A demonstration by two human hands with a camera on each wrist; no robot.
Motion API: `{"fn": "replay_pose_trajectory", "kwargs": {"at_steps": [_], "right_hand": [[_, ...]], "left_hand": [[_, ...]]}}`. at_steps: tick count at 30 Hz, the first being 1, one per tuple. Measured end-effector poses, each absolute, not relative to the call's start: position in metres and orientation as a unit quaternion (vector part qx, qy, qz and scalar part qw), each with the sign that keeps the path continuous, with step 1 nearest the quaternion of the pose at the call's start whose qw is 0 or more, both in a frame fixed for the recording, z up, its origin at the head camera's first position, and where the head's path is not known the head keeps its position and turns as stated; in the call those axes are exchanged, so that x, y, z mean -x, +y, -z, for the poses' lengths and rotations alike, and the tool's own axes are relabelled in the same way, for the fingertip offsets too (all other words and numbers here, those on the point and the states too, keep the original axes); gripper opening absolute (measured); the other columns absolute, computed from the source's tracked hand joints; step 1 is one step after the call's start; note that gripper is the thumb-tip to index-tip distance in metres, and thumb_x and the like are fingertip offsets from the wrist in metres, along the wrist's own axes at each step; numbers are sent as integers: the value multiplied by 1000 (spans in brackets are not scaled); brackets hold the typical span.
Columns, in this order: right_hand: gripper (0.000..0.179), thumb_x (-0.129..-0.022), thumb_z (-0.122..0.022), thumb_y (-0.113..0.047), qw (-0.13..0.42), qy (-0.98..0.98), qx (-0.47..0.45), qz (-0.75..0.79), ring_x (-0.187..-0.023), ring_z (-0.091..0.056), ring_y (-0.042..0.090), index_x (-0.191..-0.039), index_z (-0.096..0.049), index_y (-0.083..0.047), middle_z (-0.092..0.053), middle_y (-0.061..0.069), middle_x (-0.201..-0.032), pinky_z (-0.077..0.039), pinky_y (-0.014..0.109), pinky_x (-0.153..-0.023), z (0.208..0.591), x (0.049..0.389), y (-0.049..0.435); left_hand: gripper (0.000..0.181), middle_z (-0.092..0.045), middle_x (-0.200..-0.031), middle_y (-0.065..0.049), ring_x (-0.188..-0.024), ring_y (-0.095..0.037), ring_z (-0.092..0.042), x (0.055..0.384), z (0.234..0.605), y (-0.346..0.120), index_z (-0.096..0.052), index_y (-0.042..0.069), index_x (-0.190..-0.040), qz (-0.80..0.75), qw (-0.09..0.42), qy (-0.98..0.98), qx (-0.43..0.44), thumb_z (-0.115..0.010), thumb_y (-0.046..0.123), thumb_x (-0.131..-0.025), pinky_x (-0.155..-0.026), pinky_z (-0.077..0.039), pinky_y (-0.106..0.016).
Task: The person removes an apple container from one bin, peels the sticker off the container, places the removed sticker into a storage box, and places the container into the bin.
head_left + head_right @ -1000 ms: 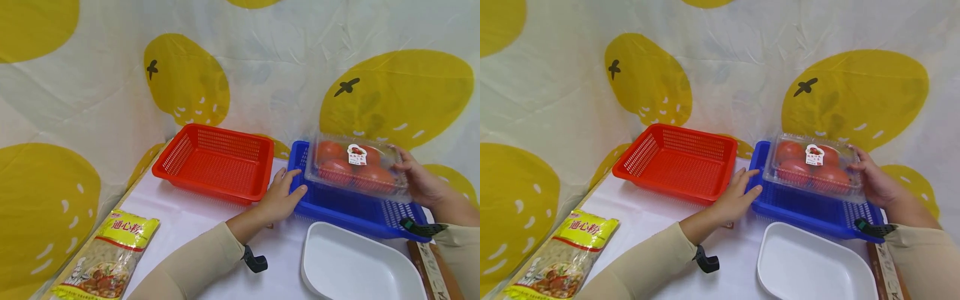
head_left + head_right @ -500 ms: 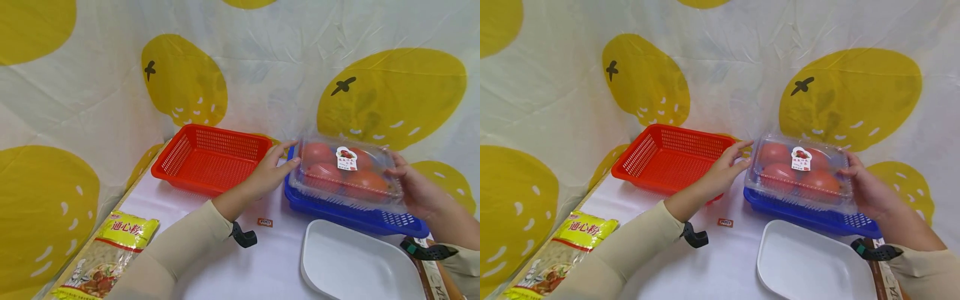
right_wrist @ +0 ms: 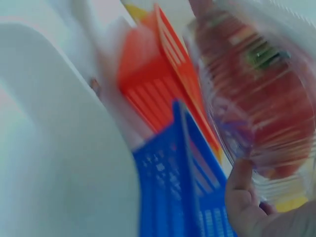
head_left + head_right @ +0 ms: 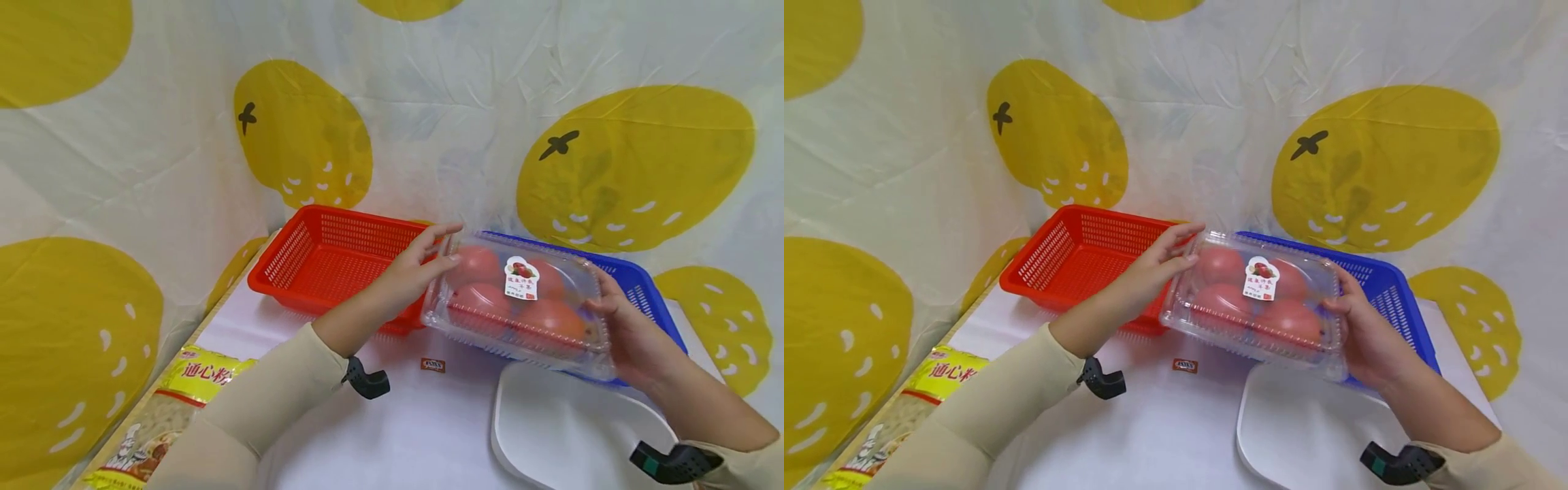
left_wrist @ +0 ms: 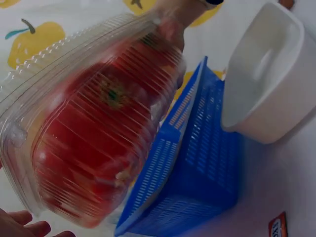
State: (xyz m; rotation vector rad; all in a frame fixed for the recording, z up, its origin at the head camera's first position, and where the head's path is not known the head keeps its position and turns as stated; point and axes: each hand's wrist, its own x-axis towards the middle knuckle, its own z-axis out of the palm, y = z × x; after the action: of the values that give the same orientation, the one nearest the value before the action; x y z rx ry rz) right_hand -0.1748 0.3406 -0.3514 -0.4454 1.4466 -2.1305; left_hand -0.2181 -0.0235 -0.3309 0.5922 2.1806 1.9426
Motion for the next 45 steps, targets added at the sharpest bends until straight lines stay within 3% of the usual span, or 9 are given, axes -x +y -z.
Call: {"fn": "replay_pose_trajectory", "kwargs": {"at_steps": [8, 13, 19, 23, 28, 32, 39, 45], "right_hand": [[65, -112, -34, -17, 215, 597, 137, 760, -128, -61, 15, -164, -12, -49, -34, -8, -157, -60, 43, -98, 361, 158, 299], [66, -109, -38, -19, 213, 614, 110, 752, -130, -58, 17, -162, -13, -49, -25, -2, -158, -60, 43, -97, 363, 147, 273], [71, -102, -43, -13, 202, 631, 95, 743, -127, -61, 24, -162, -18, -43, -36, 5, -155, -59, 45, -98, 365, 133, 234], [72, -101, -45, -8, 210, 617, 99, 752, -119, -66, 27, -162, -20, -37, -41, 12, -149, -60, 45, -96, 370, 123, 210], [80, -99, -50, -8, 233, 608, 87, 754, -120, -65, 29, -166, -14, -32, -30, 22, -154, -60, 44, -97, 377, 113, 188], [87, -96, -56, -11, 246, 617, 78, 743, -128, -58, 30, -168, -10, -27, -18, 21, -166, -55, 44, -102, 385, 107, 175], [89, -93, -61, -6, 269, 599, 62, 751, -118, -61, 28, -167, -15, -25, -38, 23, -150, -57, 45, -94, 404, 94, 149], [88, -93, -61, -5, 288, 584, 46, 758, -113, -64, 25, -166, -15, -24, -42, 18, -145, -59, 45, -89, 419, 85, 137]], "left_hand": [[50, -50, -155, 1, -145, -26, -47, 201, 332, -51, -49, 34, -155, -656, 102, 727, -177, -64, 28, -108, -104, -56, -54], [52, -47, -157, 3, -150, -24, -41, 189, 336, -74, -47, 34, -155, -644, 82, 741, -173, -65, 30, -106, -111, -50, -57], [53, -40, -164, -2, -157, -30, -28, 174, 335, -106, -46, 31, -156, -647, 60, 744, -157, -64, 25, -107, -118, -38, -66], [54, -36, -168, -4, -159, -34, -22, 161, 335, -130, -45, 27, -157, -640, 51, 753, -145, -64, 25, -107, -115, -39, -69], [54, -35, -169, -6, -160, -36, -22, 146, 347, -159, -44, 20, -158, -632, 43, 761, -139, -62, 20, -107, -114, -41, -68], [55, -34, -169, -8, -159, -39, -23, 132, 361, -177, -42, 17, -160, -624, 50, 768, -133, -60, 22, -109, -116, -34, -73], [54, -33, -169, -10, -158, -43, -22, 111, 381, -201, -38, 17, -163, -626, 70, 766, -124, -54, 26, -111, -118, -19, -81], [54, -31, -171, -13, -158, -45, -19, 104, 394, -210, -39, 12, -162, -624, 67, 768, -125, -55, 21, -111, -117, -13, -83]]}}
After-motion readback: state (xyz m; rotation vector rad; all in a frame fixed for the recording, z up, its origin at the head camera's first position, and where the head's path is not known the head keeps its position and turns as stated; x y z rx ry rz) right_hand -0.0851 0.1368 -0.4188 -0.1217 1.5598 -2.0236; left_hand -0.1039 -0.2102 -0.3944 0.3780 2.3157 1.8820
